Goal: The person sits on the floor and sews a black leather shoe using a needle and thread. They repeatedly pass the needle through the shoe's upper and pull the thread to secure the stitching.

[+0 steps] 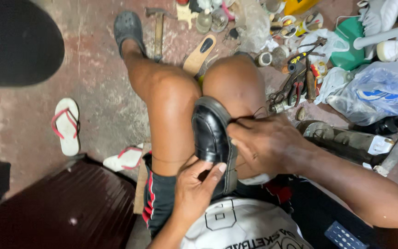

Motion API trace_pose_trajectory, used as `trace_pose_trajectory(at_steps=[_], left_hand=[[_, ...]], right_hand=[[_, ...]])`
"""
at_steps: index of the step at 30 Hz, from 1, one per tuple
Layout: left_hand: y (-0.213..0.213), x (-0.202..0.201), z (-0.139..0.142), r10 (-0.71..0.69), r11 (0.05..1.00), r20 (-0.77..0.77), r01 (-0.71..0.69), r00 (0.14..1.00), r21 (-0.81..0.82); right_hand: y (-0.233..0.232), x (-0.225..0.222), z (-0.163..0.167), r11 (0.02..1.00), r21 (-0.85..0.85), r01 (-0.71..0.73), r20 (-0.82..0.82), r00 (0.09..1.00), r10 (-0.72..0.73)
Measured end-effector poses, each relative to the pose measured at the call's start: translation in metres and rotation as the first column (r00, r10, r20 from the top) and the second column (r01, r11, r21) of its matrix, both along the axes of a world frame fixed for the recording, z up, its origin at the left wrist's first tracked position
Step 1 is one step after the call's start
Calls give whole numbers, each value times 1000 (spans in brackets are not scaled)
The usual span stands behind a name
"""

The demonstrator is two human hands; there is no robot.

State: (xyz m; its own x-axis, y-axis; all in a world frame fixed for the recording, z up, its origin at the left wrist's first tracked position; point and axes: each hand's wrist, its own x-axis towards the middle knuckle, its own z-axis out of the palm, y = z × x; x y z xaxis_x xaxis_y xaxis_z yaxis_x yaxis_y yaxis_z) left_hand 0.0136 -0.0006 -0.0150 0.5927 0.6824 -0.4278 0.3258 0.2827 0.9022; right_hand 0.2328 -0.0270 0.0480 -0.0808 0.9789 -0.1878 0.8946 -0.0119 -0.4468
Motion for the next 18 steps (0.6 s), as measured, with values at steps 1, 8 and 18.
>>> trace_pose_trajectory(at_steps=[1,8,18], left_hand=[[0,-9,0,-7,996,-12,6,1000,-89],[42,-91,22,462,834,-356,-262,812,486],[32,-40,13,-136,727,-143,197,980,658]], right_hand=[[-4,3,-1,999,36,-6,-39,999,7],[-36,31,-14,979,-82,187,-288,936,-203],[-50,36,-25,947,-109,301,-405,857,-319]])
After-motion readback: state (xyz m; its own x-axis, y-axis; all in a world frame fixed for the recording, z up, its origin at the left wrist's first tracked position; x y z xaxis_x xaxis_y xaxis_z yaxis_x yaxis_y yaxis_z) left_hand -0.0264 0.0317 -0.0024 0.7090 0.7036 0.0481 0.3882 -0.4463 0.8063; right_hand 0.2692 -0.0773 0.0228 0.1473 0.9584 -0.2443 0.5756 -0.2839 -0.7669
